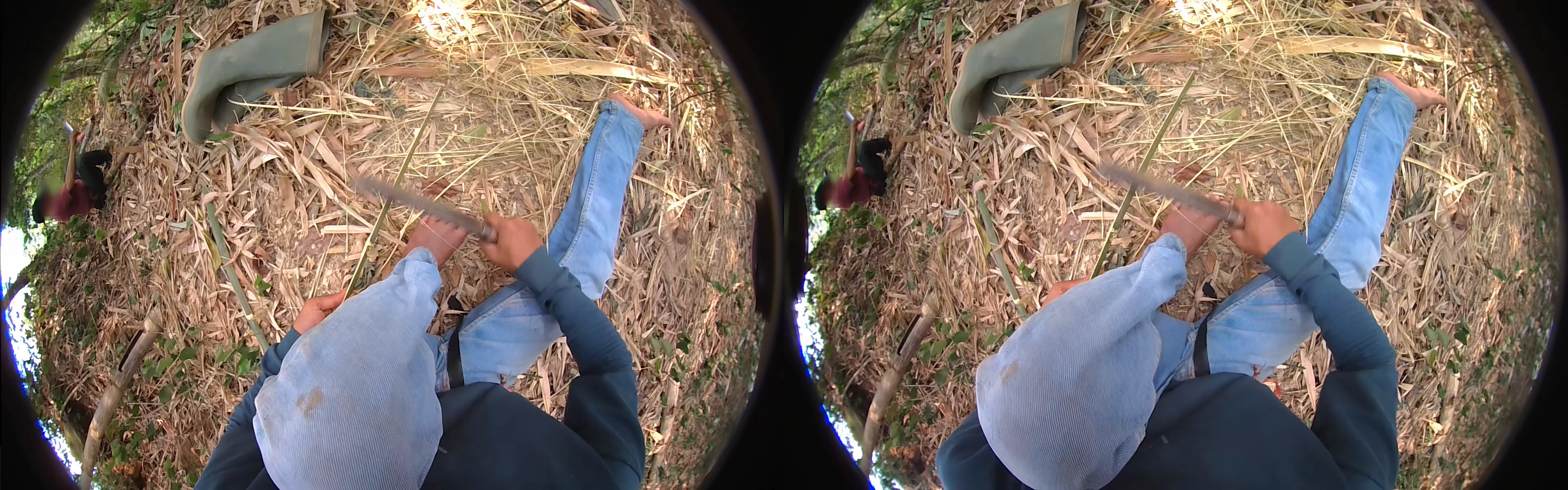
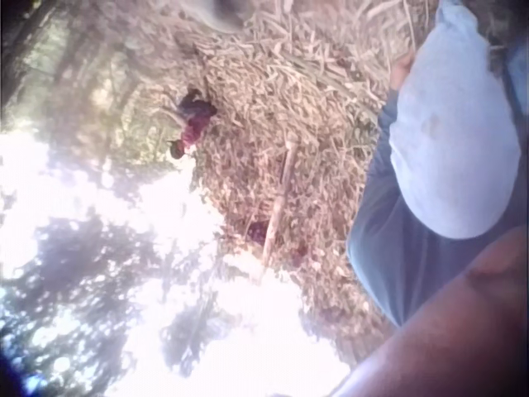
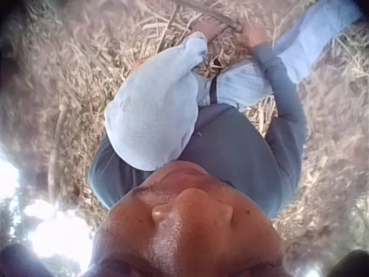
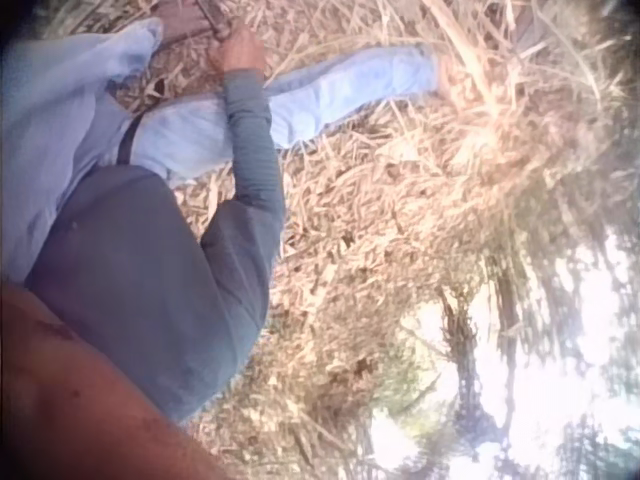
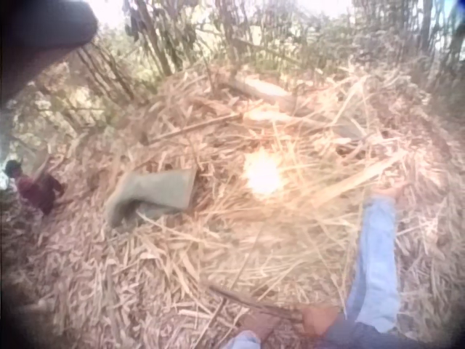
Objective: The person sits on the ground in a bamboo grove and uses a machete to split a long bamboo stalk into thin strips. They hold the stalk with their left hand and repeatedly strike it with the machete in their right hand to shave off layers and create thin slivers.
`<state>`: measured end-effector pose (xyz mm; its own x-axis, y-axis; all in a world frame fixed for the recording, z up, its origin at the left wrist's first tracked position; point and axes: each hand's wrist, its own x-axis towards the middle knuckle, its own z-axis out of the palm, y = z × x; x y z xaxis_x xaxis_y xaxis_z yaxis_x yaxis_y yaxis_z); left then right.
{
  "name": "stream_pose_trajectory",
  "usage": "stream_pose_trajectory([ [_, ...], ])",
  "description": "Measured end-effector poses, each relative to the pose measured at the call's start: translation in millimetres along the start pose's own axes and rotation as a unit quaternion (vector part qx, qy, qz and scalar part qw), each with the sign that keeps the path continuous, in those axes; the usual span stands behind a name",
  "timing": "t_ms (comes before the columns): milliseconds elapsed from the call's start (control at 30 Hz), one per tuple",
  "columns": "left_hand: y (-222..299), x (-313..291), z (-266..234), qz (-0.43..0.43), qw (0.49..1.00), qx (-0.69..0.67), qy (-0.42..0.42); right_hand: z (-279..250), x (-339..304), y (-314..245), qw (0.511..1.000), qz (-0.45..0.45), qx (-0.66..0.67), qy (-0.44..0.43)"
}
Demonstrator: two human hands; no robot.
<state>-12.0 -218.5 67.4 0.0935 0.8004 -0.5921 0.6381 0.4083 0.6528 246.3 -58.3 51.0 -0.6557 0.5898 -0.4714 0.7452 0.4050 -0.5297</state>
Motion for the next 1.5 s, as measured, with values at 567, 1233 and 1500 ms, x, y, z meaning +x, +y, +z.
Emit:
stream_pose_trajectory([
  [567, 31.1, 113.2, 74.5, 0.145, 0.935, 0.324, 0.009, -46.4, 61.0, 53.3, 0.999, 0.032, -0.001, -0.026],
  [1233, 19.3, 120.6, 86.6, 0.124, 0.94, 0.317, -0.016, -30.5, -14.9, 0.1, 0.996, -0.048, -0.034, -0.071],
  [1500, 21.2, 115.9, 81.9, 0.124, 0.943, 0.309, -0.008, -35.4, 26.9, 33.2, 0.999, 0.018, 0.006, -0.029],
])
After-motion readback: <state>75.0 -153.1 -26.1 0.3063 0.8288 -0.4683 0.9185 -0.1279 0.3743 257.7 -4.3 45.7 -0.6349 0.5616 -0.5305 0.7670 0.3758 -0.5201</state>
